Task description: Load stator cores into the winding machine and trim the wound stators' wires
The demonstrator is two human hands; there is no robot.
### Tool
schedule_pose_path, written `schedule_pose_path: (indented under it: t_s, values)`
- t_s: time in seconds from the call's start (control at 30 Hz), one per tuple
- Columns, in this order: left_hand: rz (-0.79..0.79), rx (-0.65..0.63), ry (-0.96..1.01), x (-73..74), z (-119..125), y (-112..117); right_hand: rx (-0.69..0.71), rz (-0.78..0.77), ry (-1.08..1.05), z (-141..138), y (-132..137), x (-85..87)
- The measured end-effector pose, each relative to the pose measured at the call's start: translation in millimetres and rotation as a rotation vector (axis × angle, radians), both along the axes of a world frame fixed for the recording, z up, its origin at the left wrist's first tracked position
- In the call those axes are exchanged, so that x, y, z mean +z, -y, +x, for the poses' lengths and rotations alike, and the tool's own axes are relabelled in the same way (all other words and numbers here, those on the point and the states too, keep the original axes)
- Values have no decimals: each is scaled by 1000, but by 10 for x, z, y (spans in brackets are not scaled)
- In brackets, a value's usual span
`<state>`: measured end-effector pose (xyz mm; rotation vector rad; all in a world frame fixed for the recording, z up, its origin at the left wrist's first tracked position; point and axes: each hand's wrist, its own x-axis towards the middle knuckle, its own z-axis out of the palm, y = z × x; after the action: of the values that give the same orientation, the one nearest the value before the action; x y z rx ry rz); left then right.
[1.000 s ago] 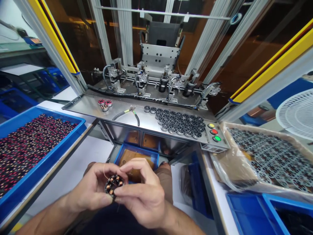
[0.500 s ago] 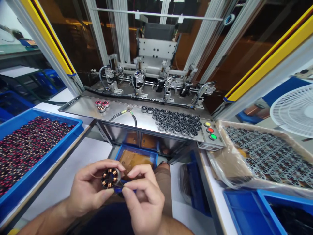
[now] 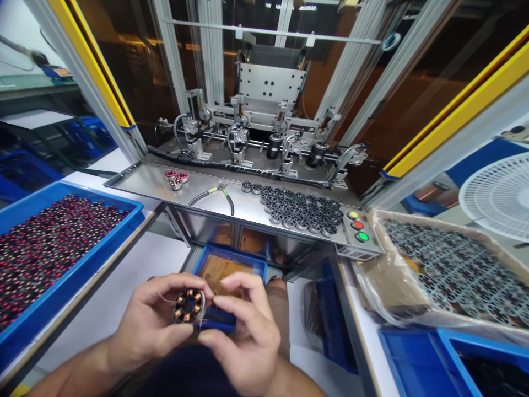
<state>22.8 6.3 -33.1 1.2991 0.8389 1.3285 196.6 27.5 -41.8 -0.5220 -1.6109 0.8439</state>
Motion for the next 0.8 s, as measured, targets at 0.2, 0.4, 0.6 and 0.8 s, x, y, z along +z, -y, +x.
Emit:
schedule_pose_path:
  t_s: [0.2,0.4,0.6,0.8]
  values:
    - [-272,-216,194,13,25,-21,351,80,78,83,-325,123]
    - [-445,-316,303,20,5,-75,162,262,145,61,-241,204]
    - [-343,-257,362,-29,34,-84,-295,491,349,144,23,185]
    - [156,73,151,-31,112,-60,-462,449,282,-17,102,140]
